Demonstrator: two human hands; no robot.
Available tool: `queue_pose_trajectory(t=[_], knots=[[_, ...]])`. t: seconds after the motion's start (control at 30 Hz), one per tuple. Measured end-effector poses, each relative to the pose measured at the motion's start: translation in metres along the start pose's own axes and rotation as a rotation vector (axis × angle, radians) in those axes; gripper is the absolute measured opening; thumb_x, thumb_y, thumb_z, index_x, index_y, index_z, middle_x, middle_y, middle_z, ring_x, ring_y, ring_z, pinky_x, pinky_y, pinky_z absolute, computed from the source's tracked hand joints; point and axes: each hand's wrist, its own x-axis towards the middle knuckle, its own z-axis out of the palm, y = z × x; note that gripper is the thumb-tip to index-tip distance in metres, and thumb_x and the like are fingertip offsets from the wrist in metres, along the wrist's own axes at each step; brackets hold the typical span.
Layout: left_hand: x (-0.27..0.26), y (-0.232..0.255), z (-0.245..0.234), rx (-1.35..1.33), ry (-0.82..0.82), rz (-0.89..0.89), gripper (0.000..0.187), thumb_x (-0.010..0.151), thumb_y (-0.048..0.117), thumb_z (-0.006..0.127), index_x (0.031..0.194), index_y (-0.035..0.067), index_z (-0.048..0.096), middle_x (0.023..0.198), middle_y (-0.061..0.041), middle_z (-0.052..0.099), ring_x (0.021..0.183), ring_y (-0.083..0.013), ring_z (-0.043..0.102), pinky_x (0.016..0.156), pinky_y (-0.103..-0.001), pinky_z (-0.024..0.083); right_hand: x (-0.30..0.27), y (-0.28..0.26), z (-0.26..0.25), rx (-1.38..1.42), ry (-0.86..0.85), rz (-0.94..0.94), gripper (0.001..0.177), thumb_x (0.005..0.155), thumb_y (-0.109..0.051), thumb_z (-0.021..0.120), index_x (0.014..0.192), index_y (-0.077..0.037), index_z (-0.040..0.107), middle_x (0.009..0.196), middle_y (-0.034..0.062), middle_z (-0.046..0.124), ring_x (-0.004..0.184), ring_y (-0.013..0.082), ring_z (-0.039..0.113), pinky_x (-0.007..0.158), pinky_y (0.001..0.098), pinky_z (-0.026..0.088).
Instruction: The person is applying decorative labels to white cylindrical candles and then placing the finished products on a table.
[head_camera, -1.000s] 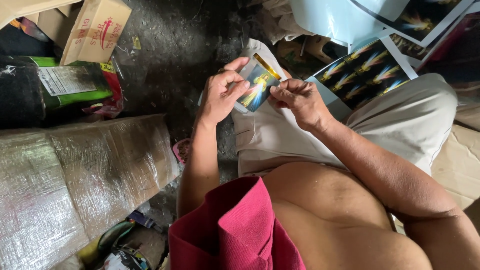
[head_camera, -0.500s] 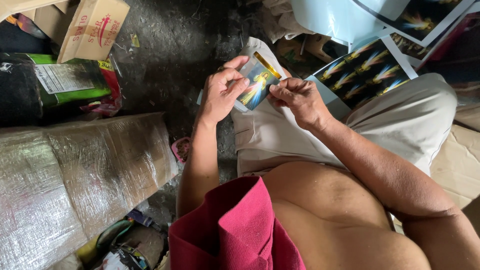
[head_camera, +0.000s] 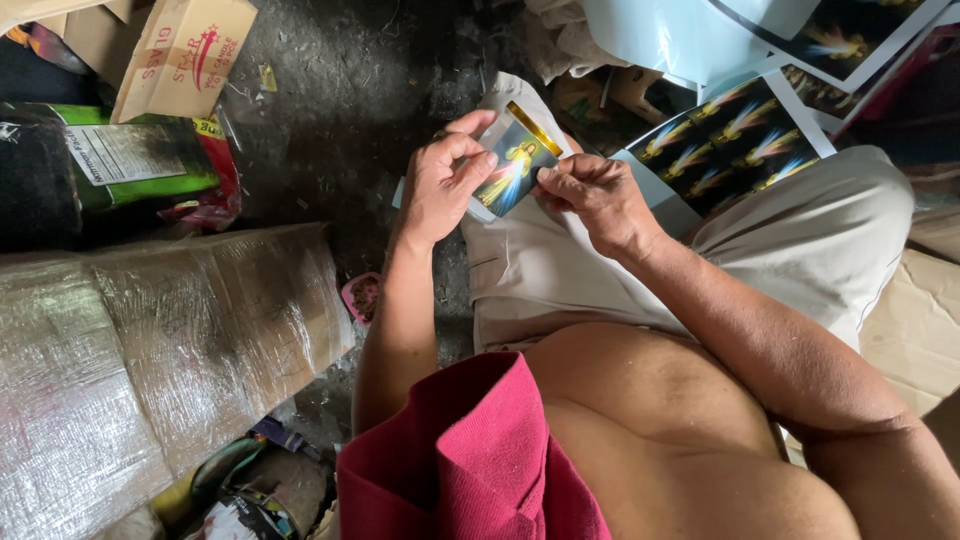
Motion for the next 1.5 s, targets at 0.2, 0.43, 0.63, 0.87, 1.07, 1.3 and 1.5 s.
queue_pose_trajectory(t=[0.2,0.43,0.63,0.87,1.07,1.3,1.5], knots=[[0.003,-0.010,0.002,0.042,0.032,-0.003,0.014,0.094,0.009,0.074,0.086,-0.003,0.072,0.134,-0.016,0.067,0.125,-0.0362,0.064,0.104,-0.043,0.053,0.000,-0.004,0.003,-0.045,0.055,0.045,0.014,0.087,-0.010,0.086,0.086,0.000,0.077,0.075,0.0134,0.074,0.064,0.0128,0.073,0.062,0.0248,0.065],[0.005,-0.005,0.009,0.162,0.153,-0.042,0.014,0.085,0.007,0.078,0.088,-0.002,0.067,0.122,-0.019,0.072,0.113,-0.0358,0.070,0.094,-0.040,0.059,0.004,-0.006,0.000,-0.173,0.088,0.107,0.028,0.084,-0.019,0.090,0.093,0.002,0.074,0.075,0.0148,0.075,0.063,0.0143,0.074,0.064,0.0252,0.065],[0.012,-0.007,0.003,0.149,0.035,-0.143,0.044,0.087,0.006,0.073,0.129,0.003,0.060,0.123,-0.024,0.070,0.120,-0.0397,0.066,0.101,-0.044,0.057,-0.003,-0.021,-0.010,-0.256,-0.037,0.083,0.034,0.084,-0.017,0.090,0.106,0.000,0.071,0.084,0.0115,0.076,0.069,0.0125,0.075,0.068,0.0241,0.065],[0.038,0.026,0.018,0.389,-0.219,-0.348,0.090,0.093,0.067,0.062,0.155,0.006,0.040,0.144,-0.030,0.057,0.136,-0.0403,0.055,0.114,-0.053,0.044,0.004,-0.024,-0.005,-0.086,-0.019,0.126,0.065,0.089,-0.033,0.087,0.123,0.012,0.055,0.093,0.0238,0.074,0.081,0.0245,0.077,0.073,0.0323,0.067],[0.036,0.047,0.019,0.359,-0.116,-0.436,0.077,0.092,0.079,0.049,0.143,0.022,0.060,0.135,-0.008,0.069,0.129,-0.0271,0.062,0.107,-0.041,0.052,0.020,-0.010,-0.007,-0.052,-0.012,0.162,0.060,0.091,-0.036,0.083,0.116,0.012,0.058,0.089,0.0214,0.072,0.076,0.0243,0.078,0.066,0.0334,0.068],[0.034,0.019,0.014,0.099,-0.033,-0.314,0.056,0.105,0.052,0.052,0.139,0.009,0.064,0.132,-0.021,0.069,0.130,-0.0365,0.061,0.110,-0.048,0.049,-0.003,-0.028,0.012,-0.183,-0.092,0.038,0.080,0.093,-0.031,0.082,0.144,0.006,0.034,0.102,0.0243,0.068,0.087,0.0291,0.075,0.070,0.0375,0.066],[0.014,0.021,0.002,0.055,-0.067,-0.299,0.057,0.100,0.047,0.062,0.144,0.010,0.059,0.138,-0.022,0.064,0.134,-0.0363,0.057,0.115,-0.051,0.044,-0.002,-0.025,0.024,-0.534,-0.156,-0.075,0.107,0.066,-0.023,0.101,0.151,-0.002,0.040,0.115,0.0216,0.059,0.086,0.0295,0.073,0.077,0.0388,0.065]])
